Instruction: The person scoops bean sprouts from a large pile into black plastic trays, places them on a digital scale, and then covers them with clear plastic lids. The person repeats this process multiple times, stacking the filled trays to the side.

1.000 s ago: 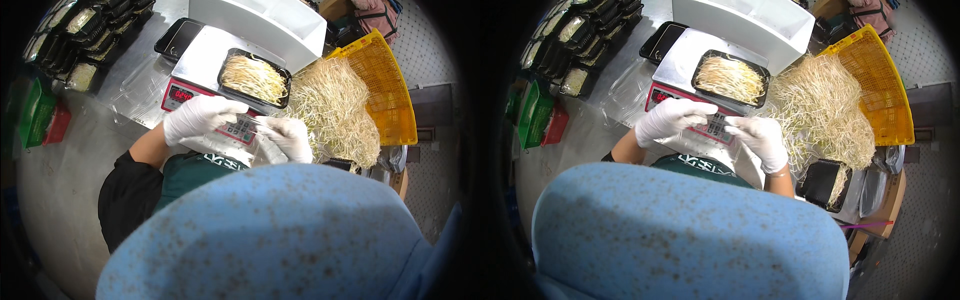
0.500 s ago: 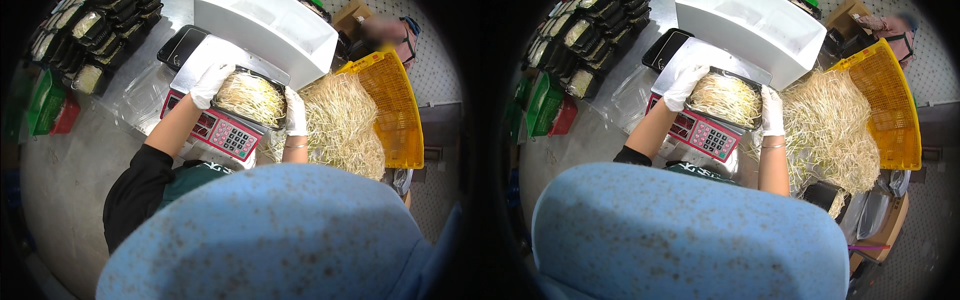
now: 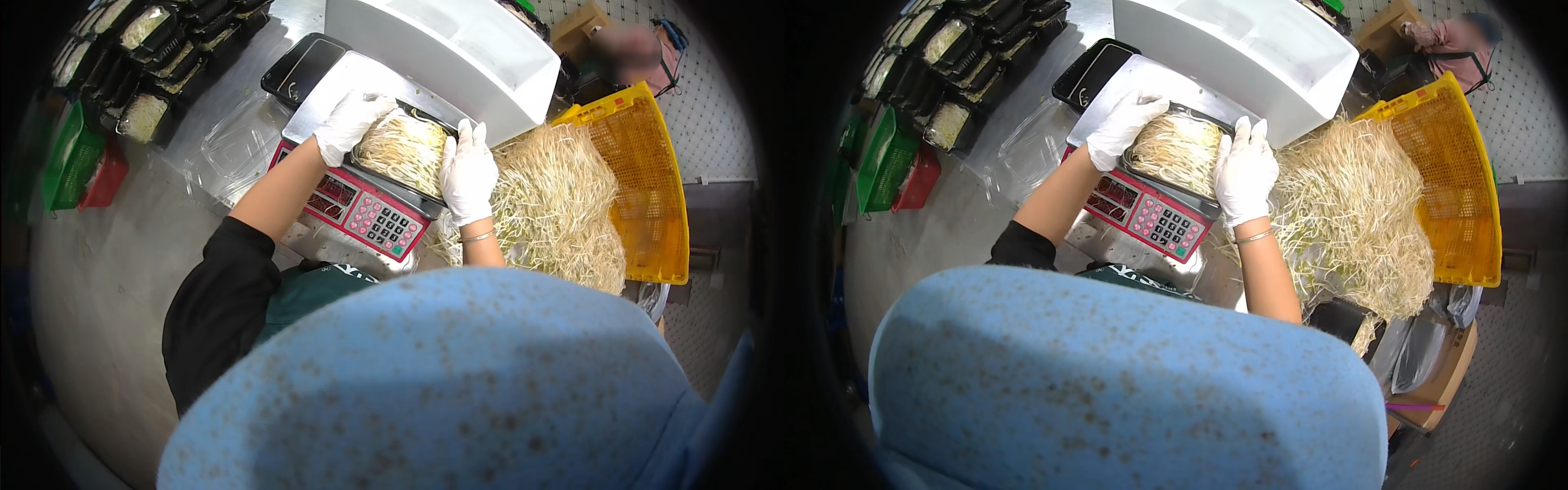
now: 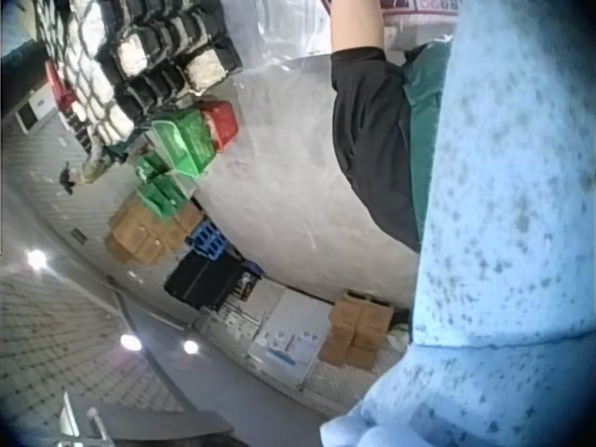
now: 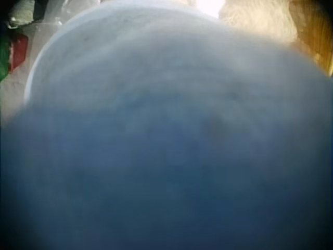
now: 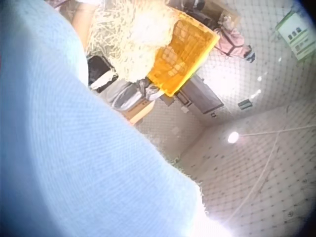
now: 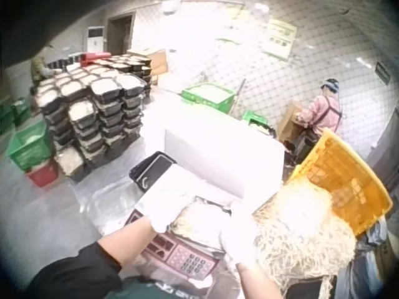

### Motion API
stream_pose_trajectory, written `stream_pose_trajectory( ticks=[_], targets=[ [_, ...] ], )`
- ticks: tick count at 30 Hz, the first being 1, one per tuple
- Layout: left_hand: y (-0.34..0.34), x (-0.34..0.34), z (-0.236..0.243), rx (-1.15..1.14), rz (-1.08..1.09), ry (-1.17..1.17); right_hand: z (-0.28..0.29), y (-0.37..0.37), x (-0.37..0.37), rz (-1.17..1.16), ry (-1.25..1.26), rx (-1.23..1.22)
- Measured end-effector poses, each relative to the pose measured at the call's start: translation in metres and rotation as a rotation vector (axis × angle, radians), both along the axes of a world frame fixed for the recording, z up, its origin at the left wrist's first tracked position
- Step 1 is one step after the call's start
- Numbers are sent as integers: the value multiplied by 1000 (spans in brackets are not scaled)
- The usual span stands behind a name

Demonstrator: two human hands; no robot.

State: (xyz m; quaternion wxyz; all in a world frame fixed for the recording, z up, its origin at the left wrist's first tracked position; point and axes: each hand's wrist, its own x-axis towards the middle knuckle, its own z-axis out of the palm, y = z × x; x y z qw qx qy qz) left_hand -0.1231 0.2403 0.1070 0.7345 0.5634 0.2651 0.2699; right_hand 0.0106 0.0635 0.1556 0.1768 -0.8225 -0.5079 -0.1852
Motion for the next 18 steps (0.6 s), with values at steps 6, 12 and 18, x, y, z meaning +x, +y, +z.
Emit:
stream_pose_trajectory(
  ticks=[6, 12, 18],
  targets=[
    [-39, -86, 68, -201, -360, 174, -6, 0, 6, 24, -13, 35],
    [-67, -63, 13, -355, 15, -232, 5, -8, 1, -105, 180, -135],
    [-90, -116, 35, -193, -45, 44, -3, -23, -43, 613, 1209, 41]
  ],
)
